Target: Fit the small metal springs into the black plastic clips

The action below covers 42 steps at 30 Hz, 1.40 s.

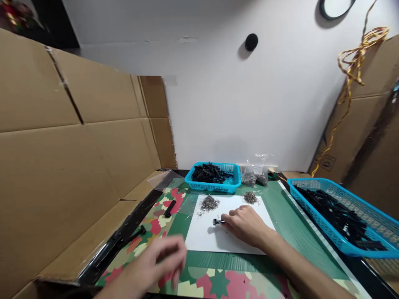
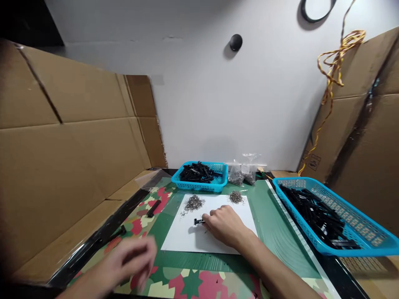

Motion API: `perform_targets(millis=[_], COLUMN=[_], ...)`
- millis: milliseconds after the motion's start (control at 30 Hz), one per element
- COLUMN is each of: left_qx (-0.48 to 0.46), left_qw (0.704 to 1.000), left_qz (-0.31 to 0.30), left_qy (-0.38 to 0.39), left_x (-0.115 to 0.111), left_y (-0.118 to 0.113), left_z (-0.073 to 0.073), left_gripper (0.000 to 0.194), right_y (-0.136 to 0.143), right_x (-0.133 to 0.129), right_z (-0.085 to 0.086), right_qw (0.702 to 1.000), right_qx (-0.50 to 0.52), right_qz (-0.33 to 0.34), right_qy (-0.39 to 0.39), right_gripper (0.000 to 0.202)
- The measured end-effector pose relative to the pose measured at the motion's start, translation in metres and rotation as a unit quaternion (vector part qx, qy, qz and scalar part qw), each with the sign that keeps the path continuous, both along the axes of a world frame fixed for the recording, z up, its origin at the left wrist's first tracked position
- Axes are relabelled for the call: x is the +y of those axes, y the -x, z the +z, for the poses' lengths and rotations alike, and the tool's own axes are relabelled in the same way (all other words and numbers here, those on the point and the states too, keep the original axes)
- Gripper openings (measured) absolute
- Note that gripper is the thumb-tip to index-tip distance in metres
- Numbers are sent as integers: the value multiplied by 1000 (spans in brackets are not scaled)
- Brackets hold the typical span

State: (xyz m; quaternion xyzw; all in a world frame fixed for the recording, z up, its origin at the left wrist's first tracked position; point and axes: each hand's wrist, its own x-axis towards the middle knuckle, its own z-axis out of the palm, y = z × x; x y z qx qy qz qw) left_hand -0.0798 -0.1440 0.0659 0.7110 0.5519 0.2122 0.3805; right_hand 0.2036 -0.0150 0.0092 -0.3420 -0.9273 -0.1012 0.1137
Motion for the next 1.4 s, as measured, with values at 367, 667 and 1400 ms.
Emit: perform_targets(millis=[367,667,1400], left_qx=[-79,-69,76], left_qw=[979,975,950], left_qz=[-46,-124,-92], left_qy=[-180,-170,-287], left_x=[172,161,154], left_y=[-67,-85,-90], left_z=[23,-38,-61], left_gripper=[40,50,21], right_y=[-19,-25,-46], right_x=[19,28,43], right_z=[2,3,-1], right_qw=[997,995,973], right_qx=[21,48,174], right_qz=[-73,-91,-12], right_qy=[22,-6,150], right_gripper=[26,35,25])
